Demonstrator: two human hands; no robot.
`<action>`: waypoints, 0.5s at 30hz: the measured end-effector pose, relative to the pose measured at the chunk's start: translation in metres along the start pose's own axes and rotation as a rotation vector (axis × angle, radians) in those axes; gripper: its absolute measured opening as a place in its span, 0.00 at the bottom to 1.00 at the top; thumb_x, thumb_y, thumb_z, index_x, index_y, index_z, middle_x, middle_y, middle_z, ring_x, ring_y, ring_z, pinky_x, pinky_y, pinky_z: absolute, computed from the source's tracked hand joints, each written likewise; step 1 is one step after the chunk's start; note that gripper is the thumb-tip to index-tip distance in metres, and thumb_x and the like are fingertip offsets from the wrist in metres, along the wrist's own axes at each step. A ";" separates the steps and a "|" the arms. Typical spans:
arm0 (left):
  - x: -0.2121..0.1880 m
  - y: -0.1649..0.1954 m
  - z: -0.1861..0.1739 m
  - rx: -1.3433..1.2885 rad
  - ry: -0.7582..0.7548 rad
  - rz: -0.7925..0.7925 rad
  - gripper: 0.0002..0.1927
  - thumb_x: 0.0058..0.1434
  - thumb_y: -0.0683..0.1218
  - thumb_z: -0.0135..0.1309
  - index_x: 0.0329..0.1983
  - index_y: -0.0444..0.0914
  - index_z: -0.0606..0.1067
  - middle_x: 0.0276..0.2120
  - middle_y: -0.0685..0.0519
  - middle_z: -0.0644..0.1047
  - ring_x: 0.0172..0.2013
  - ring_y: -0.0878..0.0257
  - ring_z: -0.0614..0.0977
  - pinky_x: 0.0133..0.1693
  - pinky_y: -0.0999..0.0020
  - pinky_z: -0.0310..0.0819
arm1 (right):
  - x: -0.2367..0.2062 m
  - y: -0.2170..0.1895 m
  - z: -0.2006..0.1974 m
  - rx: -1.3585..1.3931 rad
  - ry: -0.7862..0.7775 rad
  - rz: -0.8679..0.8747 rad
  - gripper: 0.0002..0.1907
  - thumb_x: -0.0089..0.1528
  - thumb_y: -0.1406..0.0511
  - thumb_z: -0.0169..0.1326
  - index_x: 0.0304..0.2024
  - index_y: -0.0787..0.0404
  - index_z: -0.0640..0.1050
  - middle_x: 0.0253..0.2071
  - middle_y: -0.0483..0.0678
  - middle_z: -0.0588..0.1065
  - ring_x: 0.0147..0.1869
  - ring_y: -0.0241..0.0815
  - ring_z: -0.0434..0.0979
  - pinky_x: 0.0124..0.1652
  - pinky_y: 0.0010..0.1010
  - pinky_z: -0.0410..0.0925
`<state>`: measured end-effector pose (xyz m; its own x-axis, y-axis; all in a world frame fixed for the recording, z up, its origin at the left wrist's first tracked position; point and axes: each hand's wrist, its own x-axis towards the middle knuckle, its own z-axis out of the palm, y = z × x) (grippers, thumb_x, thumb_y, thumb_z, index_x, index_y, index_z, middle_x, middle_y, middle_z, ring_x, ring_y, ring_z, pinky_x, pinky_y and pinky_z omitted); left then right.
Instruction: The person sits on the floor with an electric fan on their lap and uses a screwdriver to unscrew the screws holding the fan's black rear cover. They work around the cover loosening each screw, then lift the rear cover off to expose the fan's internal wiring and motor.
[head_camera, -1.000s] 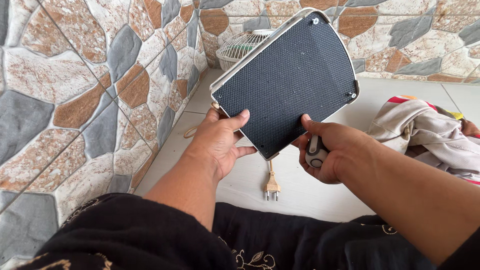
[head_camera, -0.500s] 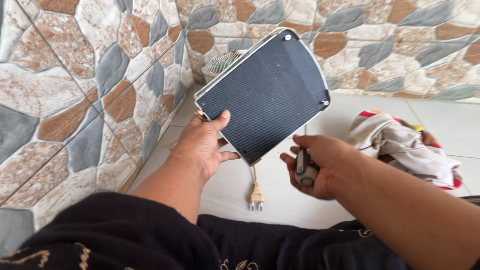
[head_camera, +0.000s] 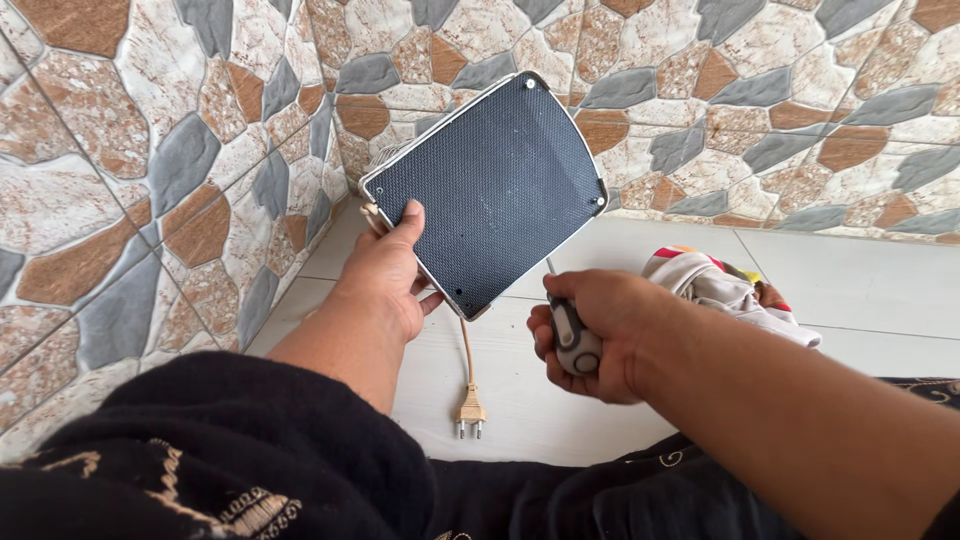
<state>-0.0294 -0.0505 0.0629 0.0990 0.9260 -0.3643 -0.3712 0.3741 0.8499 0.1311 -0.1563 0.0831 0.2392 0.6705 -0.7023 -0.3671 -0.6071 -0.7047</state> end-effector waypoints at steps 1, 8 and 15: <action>-0.003 0.000 0.002 0.001 0.012 -0.052 0.29 0.64 0.61 0.52 0.67 0.61 0.60 0.68 0.55 0.65 0.61 0.40 0.68 0.58 0.26 0.62 | -0.001 -0.003 -0.001 -0.003 -0.019 -0.004 0.17 0.70 0.53 0.46 0.33 0.57 0.72 0.26 0.40 0.72 0.24 0.31 0.70 0.26 0.27 0.67; -0.014 -0.004 0.005 -0.153 -0.112 -0.111 0.33 0.61 0.66 0.48 0.68 0.71 0.51 0.69 0.51 0.63 0.64 0.35 0.67 0.53 0.23 0.65 | -0.006 -0.012 -0.002 -0.077 0.013 -0.045 0.16 0.70 0.55 0.47 0.33 0.57 0.72 0.25 0.40 0.73 0.25 0.31 0.70 0.26 0.27 0.67; -0.006 0.005 0.011 -0.200 -0.134 -0.072 0.26 0.62 0.64 0.47 0.63 0.67 0.58 0.67 0.55 0.67 0.64 0.43 0.70 0.56 0.26 0.63 | -0.026 -0.022 -0.010 -0.527 0.116 -0.115 0.17 0.67 0.54 0.51 0.36 0.61 0.77 0.25 0.44 0.74 0.23 0.34 0.71 0.23 0.28 0.63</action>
<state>-0.0219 -0.0539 0.0734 0.2484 0.9009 -0.3559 -0.5331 0.4339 0.7263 0.1423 -0.1647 0.1161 0.3599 0.7115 -0.6035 0.1601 -0.6844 -0.7113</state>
